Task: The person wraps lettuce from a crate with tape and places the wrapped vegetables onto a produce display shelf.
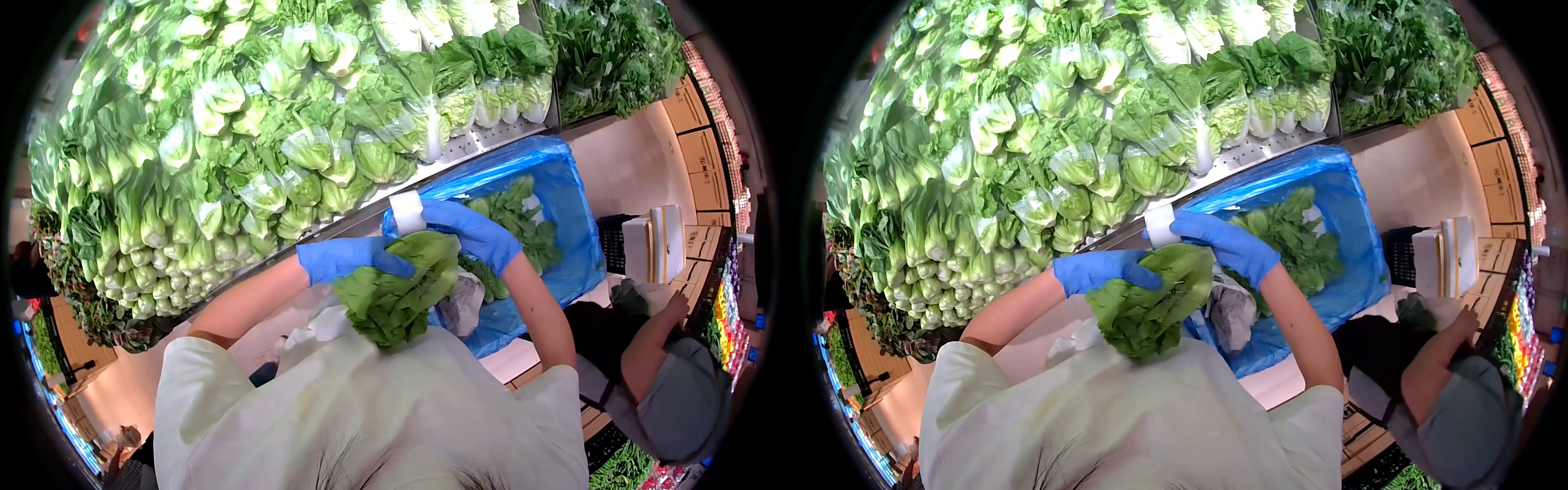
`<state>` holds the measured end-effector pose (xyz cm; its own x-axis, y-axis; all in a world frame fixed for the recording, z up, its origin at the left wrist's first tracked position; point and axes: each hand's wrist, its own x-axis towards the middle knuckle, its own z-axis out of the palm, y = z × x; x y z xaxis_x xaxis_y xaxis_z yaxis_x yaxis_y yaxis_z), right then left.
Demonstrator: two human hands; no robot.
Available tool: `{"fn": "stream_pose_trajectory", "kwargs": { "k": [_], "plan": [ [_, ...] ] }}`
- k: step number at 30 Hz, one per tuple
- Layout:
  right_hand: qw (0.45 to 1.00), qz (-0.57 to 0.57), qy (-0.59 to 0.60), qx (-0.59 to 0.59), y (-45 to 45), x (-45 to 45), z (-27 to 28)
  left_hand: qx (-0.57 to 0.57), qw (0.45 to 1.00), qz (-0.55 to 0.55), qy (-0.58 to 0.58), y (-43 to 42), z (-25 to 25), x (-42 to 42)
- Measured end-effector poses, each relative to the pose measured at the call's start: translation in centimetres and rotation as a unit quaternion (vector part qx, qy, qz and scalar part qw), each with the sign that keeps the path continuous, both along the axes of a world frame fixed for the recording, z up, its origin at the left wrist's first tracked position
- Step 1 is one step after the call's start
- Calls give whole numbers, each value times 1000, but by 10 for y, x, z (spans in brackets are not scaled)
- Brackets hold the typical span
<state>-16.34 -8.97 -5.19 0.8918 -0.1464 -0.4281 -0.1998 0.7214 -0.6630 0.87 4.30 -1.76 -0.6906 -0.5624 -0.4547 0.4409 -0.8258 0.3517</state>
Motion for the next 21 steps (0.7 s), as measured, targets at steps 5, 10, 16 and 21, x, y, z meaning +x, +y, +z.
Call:
{"fn": "stream_pose_trajectory", "kwargs": {
  "k": [5,10,16,21],
  "plan": [
    [996,79,37,3,-13,11,2,35,998,-53,11,-5,-4,2],
    [996,63,-41,-40,-12,34,48,5,999,3,-34,-14,-11,11],
    [983,52,-45,-169,18,21,109,-48,989,106,-87,-10,-1,35],
    [981,96,110,-131,35,-24,99,1,988,104,-115,-1,6,54]
  ]
}}
